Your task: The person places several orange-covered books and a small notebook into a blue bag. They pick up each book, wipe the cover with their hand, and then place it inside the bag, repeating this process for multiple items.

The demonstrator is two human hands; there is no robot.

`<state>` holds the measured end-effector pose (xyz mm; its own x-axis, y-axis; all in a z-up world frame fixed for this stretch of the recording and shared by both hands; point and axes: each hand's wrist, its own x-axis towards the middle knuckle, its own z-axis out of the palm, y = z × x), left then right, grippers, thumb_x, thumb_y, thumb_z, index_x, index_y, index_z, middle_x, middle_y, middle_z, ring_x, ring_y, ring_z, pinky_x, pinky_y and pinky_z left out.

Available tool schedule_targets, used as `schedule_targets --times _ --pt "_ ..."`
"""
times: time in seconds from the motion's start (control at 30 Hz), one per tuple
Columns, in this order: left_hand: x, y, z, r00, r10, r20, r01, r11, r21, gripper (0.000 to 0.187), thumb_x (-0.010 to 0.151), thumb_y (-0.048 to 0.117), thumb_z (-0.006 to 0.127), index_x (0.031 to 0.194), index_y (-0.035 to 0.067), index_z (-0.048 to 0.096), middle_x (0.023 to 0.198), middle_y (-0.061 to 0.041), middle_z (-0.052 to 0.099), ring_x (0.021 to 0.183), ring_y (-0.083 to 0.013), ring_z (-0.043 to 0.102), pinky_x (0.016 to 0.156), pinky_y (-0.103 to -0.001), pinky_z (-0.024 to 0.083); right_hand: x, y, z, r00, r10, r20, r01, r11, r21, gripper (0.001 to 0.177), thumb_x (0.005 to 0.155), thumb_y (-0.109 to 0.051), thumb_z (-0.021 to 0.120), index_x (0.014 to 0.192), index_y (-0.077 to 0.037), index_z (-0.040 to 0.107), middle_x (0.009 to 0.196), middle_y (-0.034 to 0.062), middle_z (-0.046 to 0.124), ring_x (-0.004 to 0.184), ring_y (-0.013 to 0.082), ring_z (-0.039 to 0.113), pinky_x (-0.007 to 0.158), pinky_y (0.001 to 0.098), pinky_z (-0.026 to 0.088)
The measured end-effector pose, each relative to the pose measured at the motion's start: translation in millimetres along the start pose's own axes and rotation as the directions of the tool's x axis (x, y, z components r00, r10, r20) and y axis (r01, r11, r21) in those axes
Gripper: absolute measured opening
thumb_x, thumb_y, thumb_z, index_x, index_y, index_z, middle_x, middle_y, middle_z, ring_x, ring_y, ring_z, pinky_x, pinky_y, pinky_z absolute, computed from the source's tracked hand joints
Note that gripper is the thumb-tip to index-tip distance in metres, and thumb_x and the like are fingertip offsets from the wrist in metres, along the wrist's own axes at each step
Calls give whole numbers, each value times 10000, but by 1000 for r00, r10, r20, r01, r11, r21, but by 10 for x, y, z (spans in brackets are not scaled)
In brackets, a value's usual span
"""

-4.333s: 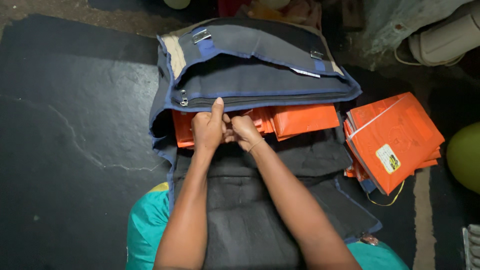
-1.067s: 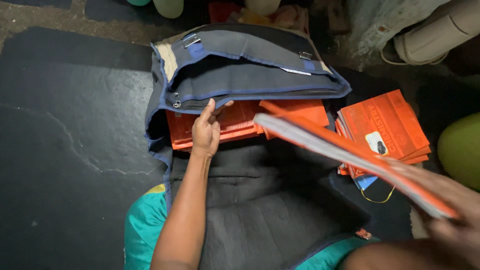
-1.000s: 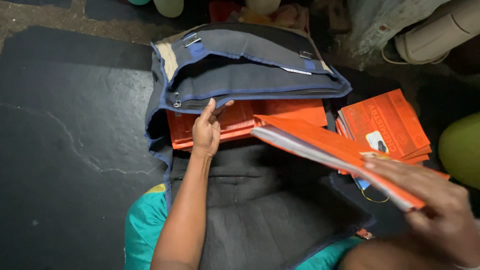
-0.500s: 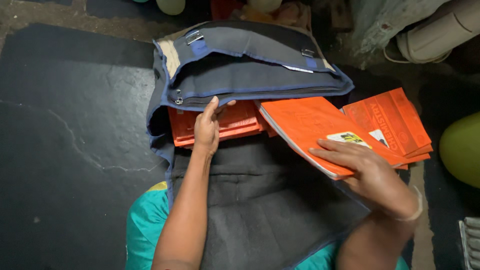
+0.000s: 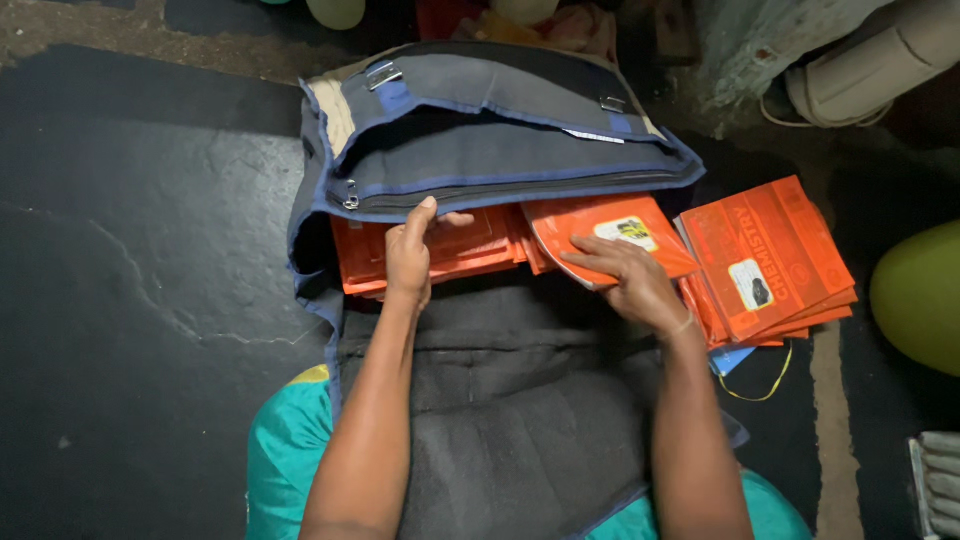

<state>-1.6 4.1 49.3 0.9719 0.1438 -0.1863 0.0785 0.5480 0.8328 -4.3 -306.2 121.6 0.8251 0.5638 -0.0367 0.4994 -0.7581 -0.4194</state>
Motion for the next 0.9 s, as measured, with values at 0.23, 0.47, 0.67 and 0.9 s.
schedule_targets --times 0.23,0.47,0.67,0.9 --pt "-15 4 46 999 29 -13 -29 999 26 441 1022 282 528 887 -78 744 918 -165 779 937 -227 710 985 -361 495 257 546 286 1000 -20 9 20 1000 7 705 706 79 660 1333 -242 687 1474 66 604 1382 312 537 1133 421 411" --pt "10 -120 -3 999 9 -33 -8 1000 5 426 1018 282 534 903 -71 743 929 -168 783 943 -241 727 977 -362 515 167 398 448 998 61 -28 -65 983 -171 850 678 -302 810 1481 -249 535 1596 42 438 1490 296 366 1214 553 251" --pt "61 -197 -74 996 -72 -44 71 997 -32 472 1011 361 561 960 -72 743 967 -166 782 980 -239 737 992 -359 526 -58 594 671 944 122 -307 -175 973 -151 1017 748 -652 780 1571 -175 417 1679 182 276 1566 378 174 1207 674 82" --pt "8 -344 121 976 -195 -93 191 980 -50 564 972 473 589 1167 -50 674 1089 -163 752 951 -238 772 853 -362 611 -105 982 1110 433 644 -631 -56 718 694 847 928 -388 828 1517 -24 340 1504 266 451 1415 390 411 1166 532 358"
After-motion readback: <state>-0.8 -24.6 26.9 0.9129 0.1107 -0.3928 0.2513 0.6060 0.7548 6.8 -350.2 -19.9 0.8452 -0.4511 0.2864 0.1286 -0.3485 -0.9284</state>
